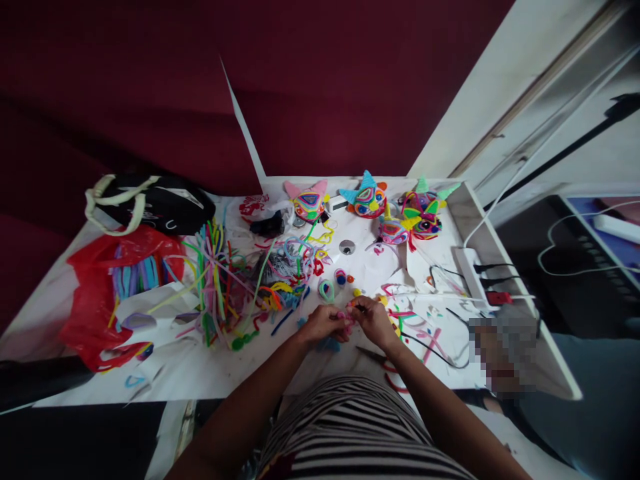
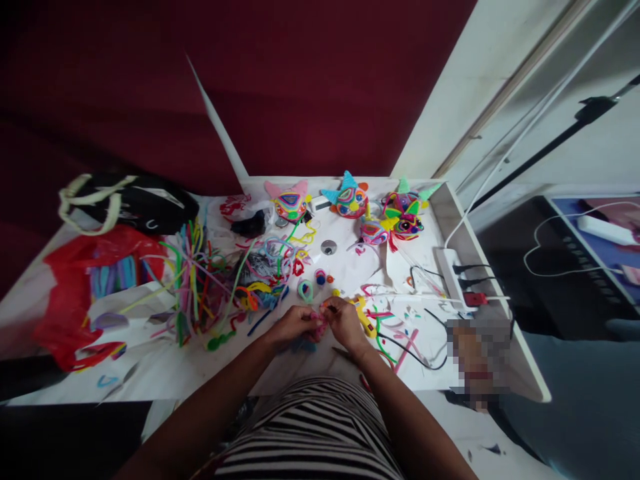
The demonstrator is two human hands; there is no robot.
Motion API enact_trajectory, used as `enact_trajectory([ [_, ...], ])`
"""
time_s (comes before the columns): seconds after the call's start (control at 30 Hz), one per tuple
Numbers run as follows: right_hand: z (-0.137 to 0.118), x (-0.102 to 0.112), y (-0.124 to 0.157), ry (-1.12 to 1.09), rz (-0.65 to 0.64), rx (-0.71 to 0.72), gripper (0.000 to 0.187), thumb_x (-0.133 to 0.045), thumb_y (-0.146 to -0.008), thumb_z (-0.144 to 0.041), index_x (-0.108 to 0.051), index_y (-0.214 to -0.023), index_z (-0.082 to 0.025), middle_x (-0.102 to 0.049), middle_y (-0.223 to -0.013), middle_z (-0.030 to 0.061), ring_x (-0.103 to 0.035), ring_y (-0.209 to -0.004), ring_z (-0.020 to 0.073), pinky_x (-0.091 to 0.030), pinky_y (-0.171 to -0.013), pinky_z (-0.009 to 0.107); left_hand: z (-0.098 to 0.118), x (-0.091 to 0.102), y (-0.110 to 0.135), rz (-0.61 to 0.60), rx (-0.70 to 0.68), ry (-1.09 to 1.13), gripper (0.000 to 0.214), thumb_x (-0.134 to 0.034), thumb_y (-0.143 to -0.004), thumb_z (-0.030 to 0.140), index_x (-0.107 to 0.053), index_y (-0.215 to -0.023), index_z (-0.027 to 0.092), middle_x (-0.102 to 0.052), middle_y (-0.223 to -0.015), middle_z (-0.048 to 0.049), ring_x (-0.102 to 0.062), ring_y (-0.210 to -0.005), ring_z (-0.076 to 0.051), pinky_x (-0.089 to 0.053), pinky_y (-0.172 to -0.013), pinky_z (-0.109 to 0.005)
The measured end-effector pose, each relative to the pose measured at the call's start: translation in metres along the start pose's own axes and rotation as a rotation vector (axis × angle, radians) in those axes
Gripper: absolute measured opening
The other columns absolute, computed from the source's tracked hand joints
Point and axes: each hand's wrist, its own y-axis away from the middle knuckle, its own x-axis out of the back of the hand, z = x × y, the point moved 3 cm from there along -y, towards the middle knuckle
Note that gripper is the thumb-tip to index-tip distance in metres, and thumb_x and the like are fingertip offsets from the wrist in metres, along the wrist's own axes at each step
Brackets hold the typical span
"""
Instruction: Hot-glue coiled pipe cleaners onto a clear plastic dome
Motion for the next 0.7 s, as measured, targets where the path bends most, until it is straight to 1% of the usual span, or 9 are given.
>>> enact_trajectory([
  [0.17,-0.015,-0.008,0.009,0.138,-0.046,0.095,0.027,-0.055,-0.091,-0.037,-0.06,-0.109,-0.018,-0.062,-0.11,0.0057,-0.061,-0.094,0.0171,-0.052,-0.082,0.039,-0.008,-0.005,-0.003,0.001,0.034,-0.003,0.026,-0.056,-0.093,0.033,-0.059,-0.109,0.013,-0.063,-0.103,-0.0064,-0.063,-0.086,-0.016,-0.056,-0.075,-0.034],
  [0.27,-0.017,-0.01,0.012,0.163,-0.059,0.111,0.027,-0.055,-0.091,-0.037,-0.06,-0.108,-0.017,-0.062,-0.109,0.0055,-0.061,-0.093,0.017,-0.052,-0.081,0.039,-0.01,-0.007,-0.001,0.01,0.043,0.011,0.026,-0.057,-0.092,0.032,-0.059,-0.109,0.013,-0.063,-0.103,-0.0063,-0.063,-0.086,-0.016,-0.056,-0.074,-0.034],
  [0.37,-0.012,-0.008,0.013,0.144,-0.037,0.094,0.025,-0.054,-0.092,-0.037,-0.06,-0.106,-0.018,-0.063,-0.105,0.0049,-0.062,-0.088,0.0153,-0.053,-0.078,0.036,-0.011,-0.007,0.005,0.035,0.031,0.053,0.026,-0.057,-0.092,0.033,-0.059,-0.109,0.013,-0.063,-0.102,-0.0062,-0.063,-0.085,-0.016,-0.056,-0.074,-0.034],
  [0.5,-0.003,-0.004,0.012,0.074,0.003,0.053,0.025,-0.053,-0.092,-0.038,-0.061,-0.106,-0.018,-0.064,-0.103,0.0044,-0.062,-0.084,0.0139,-0.054,-0.074,0.034,-0.014,-0.008,0.013,0.106,0.008,0.143,0.03,-0.053,-0.094,0.037,-0.057,-0.113,0.013,-0.062,-0.103,-0.0066,-0.063,-0.084,-0.016,-0.055,-0.073,-0.034],
  [0.6,0.001,-0.007,0.013,0.021,0.003,0.029,0.026,-0.054,-0.092,-0.038,-0.06,-0.107,-0.018,-0.064,-0.102,0.0042,-0.062,-0.082,0.0136,-0.054,-0.073,0.033,-0.02,-0.01,0.014,0.157,0.018,0.172,0.032,-0.052,-0.094,0.038,-0.056,-0.114,0.013,-0.062,-0.104,-0.007,-0.063,-0.084,-0.016,-0.055,-0.072,-0.034],
  [0.7,0.002,-0.011,0.015,-0.006,-0.008,0.009,0.027,-0.054,-0.092,-0.039,-0.06,-0.109,-0.018,-0.064,-0.103,0.0044,-0.062,-0.082,0.0139,-0.054,-0.073,0.033,-0.026,-0.011,0.012,0.211,0.027,0.144,0.031,-0.053,-0.094,0.038,-0.058,-0.111,0.013,-0.063,-0.101,-0.0065,-0.063,-0.083,-0.016,-0.055,-0.073,-0.034],
])
